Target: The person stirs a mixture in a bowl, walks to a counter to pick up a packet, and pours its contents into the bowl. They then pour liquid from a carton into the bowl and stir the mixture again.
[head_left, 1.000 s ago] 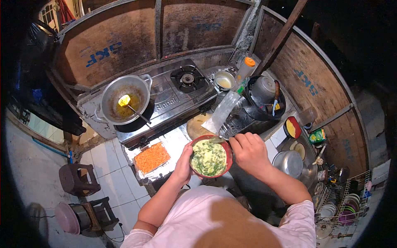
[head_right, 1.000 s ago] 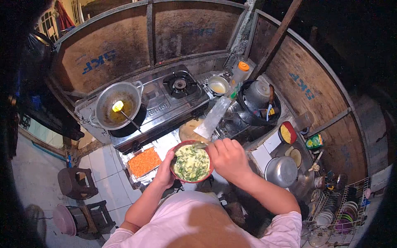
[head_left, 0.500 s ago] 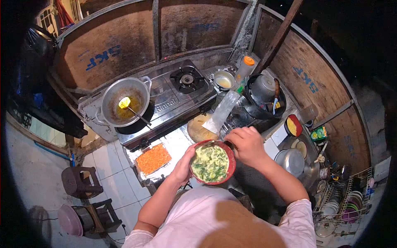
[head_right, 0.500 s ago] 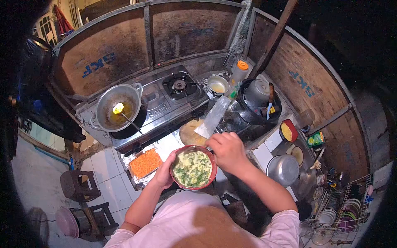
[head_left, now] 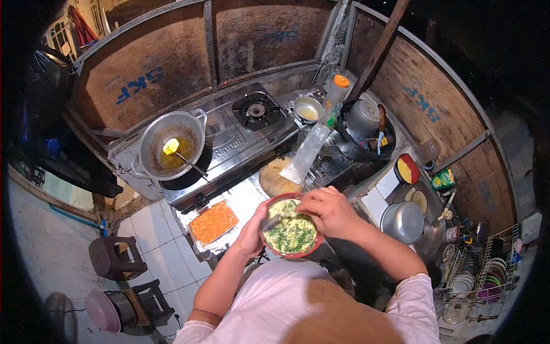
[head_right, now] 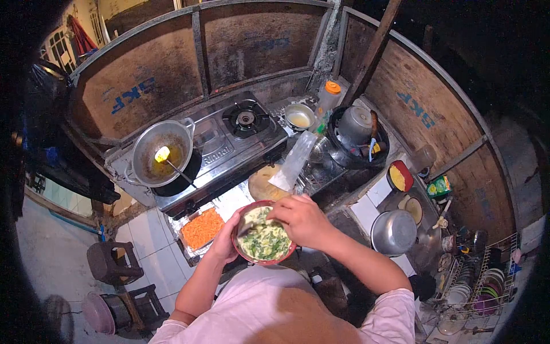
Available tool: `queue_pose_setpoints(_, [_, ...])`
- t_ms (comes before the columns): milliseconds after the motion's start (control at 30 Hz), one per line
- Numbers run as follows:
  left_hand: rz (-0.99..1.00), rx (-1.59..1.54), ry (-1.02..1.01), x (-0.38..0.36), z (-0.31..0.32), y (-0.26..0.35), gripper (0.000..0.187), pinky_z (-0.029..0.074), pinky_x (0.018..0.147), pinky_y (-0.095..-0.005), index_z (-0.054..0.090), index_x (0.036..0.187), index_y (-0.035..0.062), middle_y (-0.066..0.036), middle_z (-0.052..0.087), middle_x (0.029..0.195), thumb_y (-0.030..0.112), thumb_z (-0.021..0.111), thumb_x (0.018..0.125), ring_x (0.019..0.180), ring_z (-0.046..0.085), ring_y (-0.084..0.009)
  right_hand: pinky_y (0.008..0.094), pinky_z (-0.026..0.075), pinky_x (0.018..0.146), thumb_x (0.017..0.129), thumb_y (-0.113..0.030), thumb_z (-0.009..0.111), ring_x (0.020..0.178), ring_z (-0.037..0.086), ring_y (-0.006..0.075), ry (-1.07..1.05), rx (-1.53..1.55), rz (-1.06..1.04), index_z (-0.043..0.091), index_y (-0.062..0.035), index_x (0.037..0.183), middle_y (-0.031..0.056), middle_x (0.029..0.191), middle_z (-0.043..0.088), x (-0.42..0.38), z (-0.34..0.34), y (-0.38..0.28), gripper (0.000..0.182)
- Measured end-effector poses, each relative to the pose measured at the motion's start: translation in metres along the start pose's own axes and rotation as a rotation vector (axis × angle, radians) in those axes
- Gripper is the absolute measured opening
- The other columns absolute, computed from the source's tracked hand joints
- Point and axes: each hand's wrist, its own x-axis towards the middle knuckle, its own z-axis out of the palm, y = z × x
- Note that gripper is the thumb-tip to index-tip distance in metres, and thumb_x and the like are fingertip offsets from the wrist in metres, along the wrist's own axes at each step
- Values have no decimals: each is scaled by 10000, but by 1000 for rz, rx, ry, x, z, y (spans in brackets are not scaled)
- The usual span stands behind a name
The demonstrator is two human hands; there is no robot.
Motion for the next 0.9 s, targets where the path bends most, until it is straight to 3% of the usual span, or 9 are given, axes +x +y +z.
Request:
queue_pose_setpoints(67, [2,-7,-8,1,-5,-2,581,424,1142,-394,382,1507,57,-143,508,1467,439,416,1070,1332,529,-239,367,452,762,775,-75,753,897,657,232,-71,50,-18,753,-169,954,19,976,700,-2,-10,3,202])
queue_pose_setpoints(333, [58,72,-42,5,-6,-3,616,437,1141,-425,375,1523,73,-148,511,1485,474,418,1058,1333,542,-259,382,457,772,758,-63,746,888,643,239,77,-196,146,753,-155,971,18,967,688,-4,-3,-7,232])
queue_pose_setpoints(400, [31,40,18,0,1,4,620,374,1169,-387,366,1502,15,-147,481,1479,444,427,1058,1364,485,-234,384,463,778,749,-58,748,872,637,244,-29,-32,43,752,-154,971,16,965,686,-5,1,-8,241])
queue_pose_setpoints(467, [59,52,-5,1,-5,1,620,372,1170,-384,364,1503,16,-146,478,1480,444,425,1058,1367,481,-233,387,469,791,749,-54,749,869,639,252,-49,-17,18,748,-151,971,21,957,685,-4,-13,-11,243])
queue_pose_setpoints(600, [88,70,-36,2,-6,-1,607,384,1159,-374,364,1506,27,-143,474,1480,437,414,1062,1362,482,-227,392,471,789,746,-55,747,865,642,252,106,-143,93,743,-145,979,30,948,684,0,-15,-14,249])
queue_pose_setpoints(900, [108,72,-1,7,-12,-4,598,389,1156,-375,368,1504,19,-150,491,1464,426,410,1068,1357,490,-230,369,442,768,733,-68,698,871,618,208,-66,-89,-131,730,-122,951,17,955,663,-13,-32,-32,226])
